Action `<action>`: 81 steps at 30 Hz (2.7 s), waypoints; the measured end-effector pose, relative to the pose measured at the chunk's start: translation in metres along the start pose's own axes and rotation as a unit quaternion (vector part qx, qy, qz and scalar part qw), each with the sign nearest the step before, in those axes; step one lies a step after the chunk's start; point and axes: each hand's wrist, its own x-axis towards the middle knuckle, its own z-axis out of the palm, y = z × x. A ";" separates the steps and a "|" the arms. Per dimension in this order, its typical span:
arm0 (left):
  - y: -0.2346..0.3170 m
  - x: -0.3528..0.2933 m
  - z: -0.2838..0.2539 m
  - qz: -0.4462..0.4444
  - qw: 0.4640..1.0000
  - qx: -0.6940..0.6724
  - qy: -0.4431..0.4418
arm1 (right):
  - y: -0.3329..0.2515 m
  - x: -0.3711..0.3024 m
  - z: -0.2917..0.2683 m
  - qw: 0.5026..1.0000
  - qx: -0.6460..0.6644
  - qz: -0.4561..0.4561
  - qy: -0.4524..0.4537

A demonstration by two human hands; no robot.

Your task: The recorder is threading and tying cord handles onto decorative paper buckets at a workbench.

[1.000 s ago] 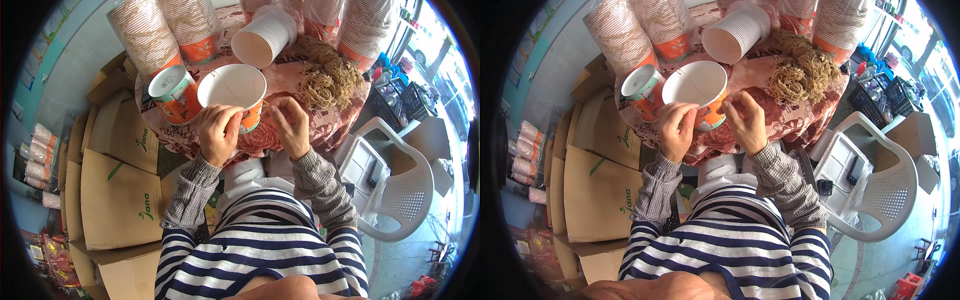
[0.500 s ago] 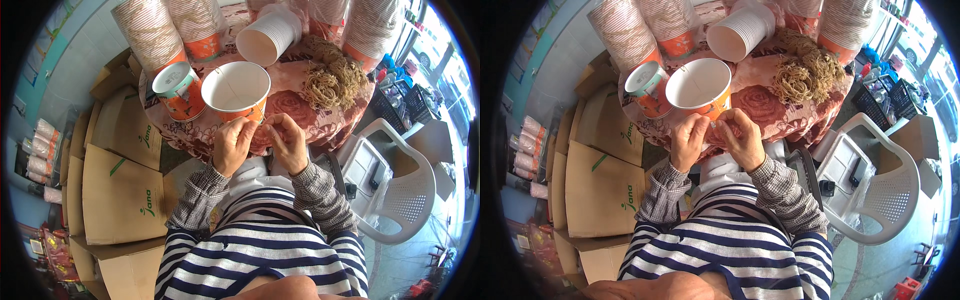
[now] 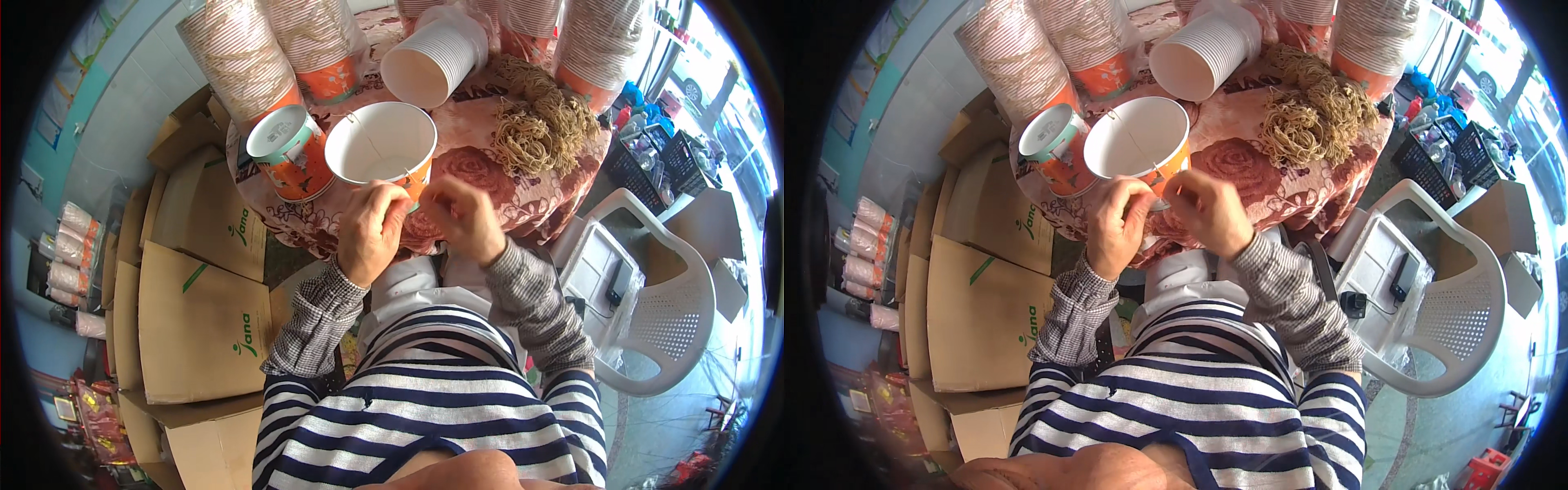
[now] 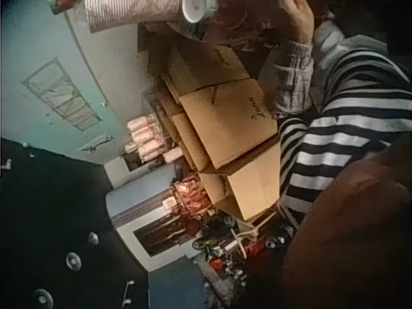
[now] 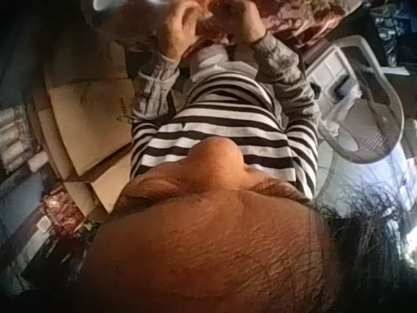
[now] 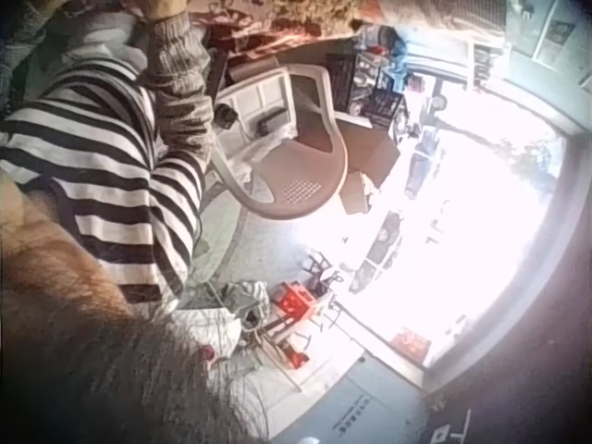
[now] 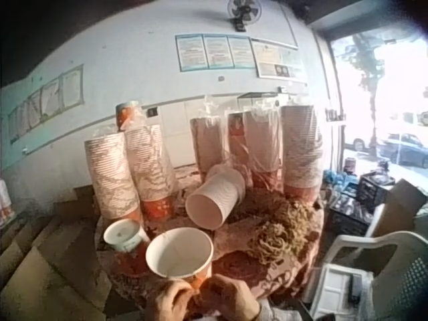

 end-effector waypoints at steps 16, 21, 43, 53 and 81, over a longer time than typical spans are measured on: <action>-0.029 0.029 0.015 -0.092 0.992 -0.021 -0.081 | 0.041 -0.006 0.028 0.993 0.023 -0.014 0.115; -0.032 0.029 0.007 -0.109 0.987 -0.014 -0.115 | 0.030 -0.012 0.032 0.972 -0.172 -0.129 0.089; -0.039 0.027 0.005 -0.124 0.982 -0.083 -0.113 | 0.029 -0.023 0.050 0.982 -0.104 -0.126 0.089; -0.042 0.027 0.007 -0.127 0.979 -0.112 -0.111 | 0.040 -0.025 0.048 0.988 -0.134 -0.048 -0.056; -0.034 0.030 0.003 -0.099 0.987 -0.053 -0.118 | 0.040 0.000 0.039 0.956 0.203 0.205 0.053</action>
